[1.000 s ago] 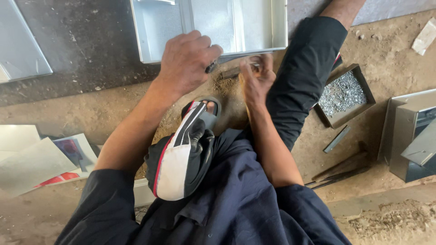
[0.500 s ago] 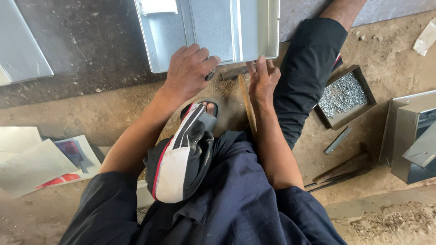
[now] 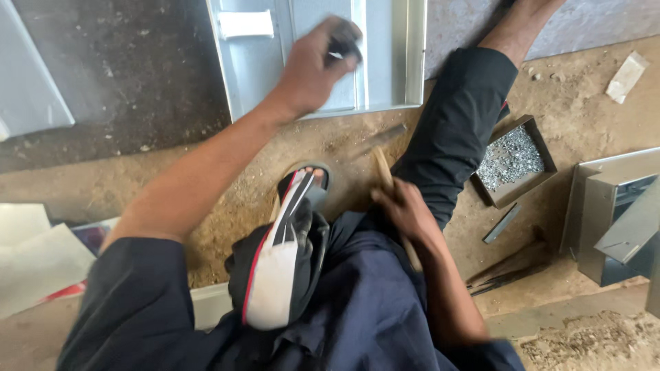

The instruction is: The person sits on the workshop floor and cuts small sheet metal pieces with shears, then fits the pieces into folded sheet metal boxes and hammers tabs and edges flat to secure them, handling a box of small fasteners nearby.

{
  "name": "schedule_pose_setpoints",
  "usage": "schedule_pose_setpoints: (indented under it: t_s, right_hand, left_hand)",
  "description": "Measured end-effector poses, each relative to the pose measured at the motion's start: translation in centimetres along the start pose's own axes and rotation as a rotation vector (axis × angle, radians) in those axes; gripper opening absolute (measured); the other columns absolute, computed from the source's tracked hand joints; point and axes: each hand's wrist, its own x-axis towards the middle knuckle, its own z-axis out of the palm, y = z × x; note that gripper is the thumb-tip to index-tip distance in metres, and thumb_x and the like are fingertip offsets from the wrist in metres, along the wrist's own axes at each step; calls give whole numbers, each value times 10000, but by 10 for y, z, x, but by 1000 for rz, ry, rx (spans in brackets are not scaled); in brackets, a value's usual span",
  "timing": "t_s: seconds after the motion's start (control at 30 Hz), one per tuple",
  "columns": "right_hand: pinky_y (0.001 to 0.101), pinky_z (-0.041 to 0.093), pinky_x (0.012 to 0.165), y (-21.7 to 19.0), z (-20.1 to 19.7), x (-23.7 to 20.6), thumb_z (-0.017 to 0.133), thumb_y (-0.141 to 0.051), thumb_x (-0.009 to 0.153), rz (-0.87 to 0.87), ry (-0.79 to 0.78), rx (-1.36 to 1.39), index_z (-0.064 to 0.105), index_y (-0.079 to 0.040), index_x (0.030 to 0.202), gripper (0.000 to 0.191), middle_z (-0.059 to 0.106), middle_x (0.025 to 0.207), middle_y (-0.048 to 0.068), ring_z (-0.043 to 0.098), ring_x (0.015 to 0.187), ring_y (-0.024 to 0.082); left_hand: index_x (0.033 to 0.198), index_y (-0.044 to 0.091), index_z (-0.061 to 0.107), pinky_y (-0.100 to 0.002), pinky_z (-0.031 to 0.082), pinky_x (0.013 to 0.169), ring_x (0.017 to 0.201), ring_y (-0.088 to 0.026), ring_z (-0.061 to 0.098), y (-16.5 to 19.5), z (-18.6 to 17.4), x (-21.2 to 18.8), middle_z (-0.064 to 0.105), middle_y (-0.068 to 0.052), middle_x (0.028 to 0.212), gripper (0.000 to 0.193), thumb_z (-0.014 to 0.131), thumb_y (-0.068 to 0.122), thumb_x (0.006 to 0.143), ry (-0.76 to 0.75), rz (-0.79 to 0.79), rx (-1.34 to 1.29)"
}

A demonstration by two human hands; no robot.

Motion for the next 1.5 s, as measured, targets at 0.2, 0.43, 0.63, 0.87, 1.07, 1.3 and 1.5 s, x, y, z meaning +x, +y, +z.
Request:
schedule_pose_setpoints:
  t_s: [0.2, 0.43, 0.63, 0.87, 1.07, 1.3, 1.5]
  right_hand:
    - [325, 430, 561, -55, -50, -34, 724, -206, 958, 273, 121, 165, 634, 7, 948, 231, 556, 689, 109, 509, 613, 141]
    - [238, 372, 533, -105, -70, -10, 484, -188, 1082, 157, 398, 514, 595, -19, 921, 258, 552, 731, -6, 478, 589, 75]
    - [261, 361, 550, -99, -76, 5, 508, -201, 1110, 220, 210, 189, 571, -4, 819, 357, 503, 689, 39, 460, 595, 107]
    - [387, 392, 611, -76, -70, -4, 395, -270, 1136, -282, 317, -371, 612, -34, 876, 413, 589, 804, 154, 527, 678, 272]
    - [388, 384, 642, -26, -42, 5, 459, -130, 1236, -464, 315, -366, 604, 4, 967, 334, 550, 774, 153, 542, 715, 279]
    - [319, 387, 528, -83, -88, 5, 545, -149, 1083, 129, 246, 344, 545, -73, 739, 352, 514, 653, 37, 474, 589, 134]
    - [365, 384, 588, -65, -87, -4, 539, -178, 1066, 20, 265, -121, 473, -47, 815, 291, 470, 734, 68, 456, 638, 200]
  left_hand:
    - [1099, 117, 698, -422, 496, 995, 960, -229, 710, -11, 2, 15, 720, -61, 976, 169, 748, 45, 955, -462, 356, 518]
    - [1140, 204, 723, -485, 348, 1159, 1077, -264, 678, -38, 0, 15, 735, -55, 1139, 245, 789, 182, 906, -452, 235, 494]
    - [1117, 277, 746, -529, 317, 1122, 1198, -276, 601, -46, 5, 16, 762, 16, 1067, 256, 802, 230, 872, -454, 167, 569]
    - [1107, 287, 766, -504, 373, 1200, 1191, -256, 657, -45, 5, 18, 777, 50, 1045, 261, 730, 127, 904, -517, 244, 675]
    - [1102, 232, 740, -446, 525, 860, 1301, -344, 570, -45, 7, 17, 770, 57, 1061, 385, 561, -63, 932, -517, 300, 759]
    - [1160, 181, 701, -456, 492, 982, 1123, -313, 664, -46, -1, 23, 745, -70, 1081, 304, 642, 28, 904, -456, 346, 748]
    - [1138, 214, 700, -468, 492, 1041, 1096, -310, 675, -45, 0, 15, 748, -25, 1010, 239, 661, 93, 936, -487, 485, 784]
